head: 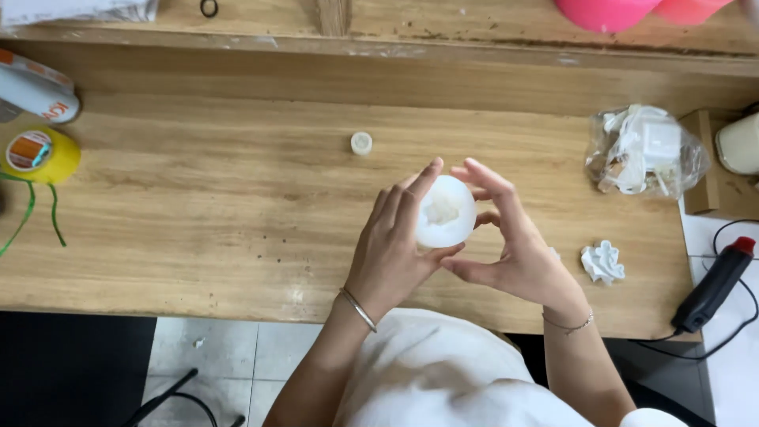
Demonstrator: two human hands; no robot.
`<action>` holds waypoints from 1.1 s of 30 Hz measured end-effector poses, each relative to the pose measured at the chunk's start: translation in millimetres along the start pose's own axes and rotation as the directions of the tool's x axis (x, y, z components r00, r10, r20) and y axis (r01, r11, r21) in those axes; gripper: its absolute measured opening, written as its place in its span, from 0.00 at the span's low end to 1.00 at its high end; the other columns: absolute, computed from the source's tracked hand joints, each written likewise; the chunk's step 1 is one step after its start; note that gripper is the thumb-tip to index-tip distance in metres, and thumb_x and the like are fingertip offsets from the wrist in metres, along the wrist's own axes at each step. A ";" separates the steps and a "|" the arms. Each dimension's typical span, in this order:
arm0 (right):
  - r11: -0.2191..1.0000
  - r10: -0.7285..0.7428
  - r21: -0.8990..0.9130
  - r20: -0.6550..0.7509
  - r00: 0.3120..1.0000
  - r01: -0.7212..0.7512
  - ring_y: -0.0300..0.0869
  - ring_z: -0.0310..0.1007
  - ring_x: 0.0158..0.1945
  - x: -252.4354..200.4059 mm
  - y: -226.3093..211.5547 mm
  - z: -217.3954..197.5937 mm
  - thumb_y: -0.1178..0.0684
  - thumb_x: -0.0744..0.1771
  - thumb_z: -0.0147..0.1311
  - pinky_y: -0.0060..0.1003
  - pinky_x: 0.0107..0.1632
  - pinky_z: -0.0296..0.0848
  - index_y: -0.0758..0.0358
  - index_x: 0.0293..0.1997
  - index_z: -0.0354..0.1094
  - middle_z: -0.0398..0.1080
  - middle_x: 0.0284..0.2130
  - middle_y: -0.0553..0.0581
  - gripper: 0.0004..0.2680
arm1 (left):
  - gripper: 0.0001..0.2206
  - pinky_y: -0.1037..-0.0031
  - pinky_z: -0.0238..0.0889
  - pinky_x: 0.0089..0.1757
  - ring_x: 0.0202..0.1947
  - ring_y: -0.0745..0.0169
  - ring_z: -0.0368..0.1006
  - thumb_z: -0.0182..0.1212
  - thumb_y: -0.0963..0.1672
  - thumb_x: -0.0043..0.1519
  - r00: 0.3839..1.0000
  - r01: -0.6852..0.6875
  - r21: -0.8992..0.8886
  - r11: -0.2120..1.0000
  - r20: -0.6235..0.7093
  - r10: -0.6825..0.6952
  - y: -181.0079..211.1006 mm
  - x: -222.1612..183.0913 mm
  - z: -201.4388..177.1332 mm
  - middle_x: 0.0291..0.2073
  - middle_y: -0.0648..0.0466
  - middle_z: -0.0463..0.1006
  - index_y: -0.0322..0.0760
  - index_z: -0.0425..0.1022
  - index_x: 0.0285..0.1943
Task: The recorder wipes down a wooden workbench and then selects several silicone candle molds from a shelf to organize and inspect them on the table.
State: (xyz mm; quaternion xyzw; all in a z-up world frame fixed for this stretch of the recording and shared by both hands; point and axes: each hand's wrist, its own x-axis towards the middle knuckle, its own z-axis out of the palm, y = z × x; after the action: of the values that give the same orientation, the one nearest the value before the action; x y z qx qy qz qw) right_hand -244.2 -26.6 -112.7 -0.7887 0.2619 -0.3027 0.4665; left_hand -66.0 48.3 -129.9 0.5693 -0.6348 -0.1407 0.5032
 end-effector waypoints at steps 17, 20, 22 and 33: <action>0.954 0.167 -0.246 -0.050 0.985 -0.174 0.54 0.72 0.56 78.7 252.3 89.2 0.49 0.57 0.76 0.48 0.56 0.75 0.62 0.68 0.56 0.70 0.53 0.66 0.35 | 0.44 0.54 0.59 0.59 0.68 0.34 0.58 0.78 0.48 0.50 0.913 0.332 0.274 0.902 0.148 -0.381 -133.1 -76.4 34.2 0.69 0.34 0.58 0.40 0.54 0.74; 0.888 0.182 -0.409 -0.101 0.978 -0.207 0.59 0.70 0.57 108.5 284.5 99.5 0.50 0.56 0.76 0.50 0.57 0.72 0.62 0.64 0.58 0.69 0.53 0.68 0.33 | 0.37 0.57 0.62 0.59 0.67 0.38 0.61 0.74 0.46 0.54 0.873 0.397 0.349 0.849 0.142 -0.467 -140.9 -92.4 14.8 0.68 0.39 0.63 0.40 0.59 0.72; 0.857 0.181 -0.468 -0.120 0.976 -0.217 0.63 0.66 0.58 124.4 314.3 106.8 0.52 0.56 0.76 0.54 0.58 0.68 0.60 0.65 0.57 0.69 0.54 0.68 0.33 | 0.33 0.59 0.64 0.58 0.65 0.40 0.64 0.72 0.47 0.55 0.855 0.457 0.346 0.819 0.084 -0.513 -145.2 -103.6 4.8 0.65 0.41 0.66 0.36 0.62 0.69; 0.826 0.278 -0.481 -0.103 0.955 -0.292 0.67 0.60 0.63 141.4 384.9 118.1 0.53 0.57 0.74 0.54 0.63 0.65 0.61 0.71 0.47 0.58 0.65 0.71 0.38 | 0.27 0.62 0.68 0.53 0.62 0.43 0.68 0.67 0.46 0.59 0.708 0.641 0.377 0.669 0.048 -0.705 -146.9 -132.9 -1.8 0.62 0.44 0.68 0.37 0.64 0.66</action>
State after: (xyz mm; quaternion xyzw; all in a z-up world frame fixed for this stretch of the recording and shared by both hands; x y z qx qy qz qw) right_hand -113.2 -221.3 -469.1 -0.8288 0.4515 -0.1641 0.2868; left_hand 0.3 118.0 -303.1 0.8238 -0.4373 -0.2612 0.2487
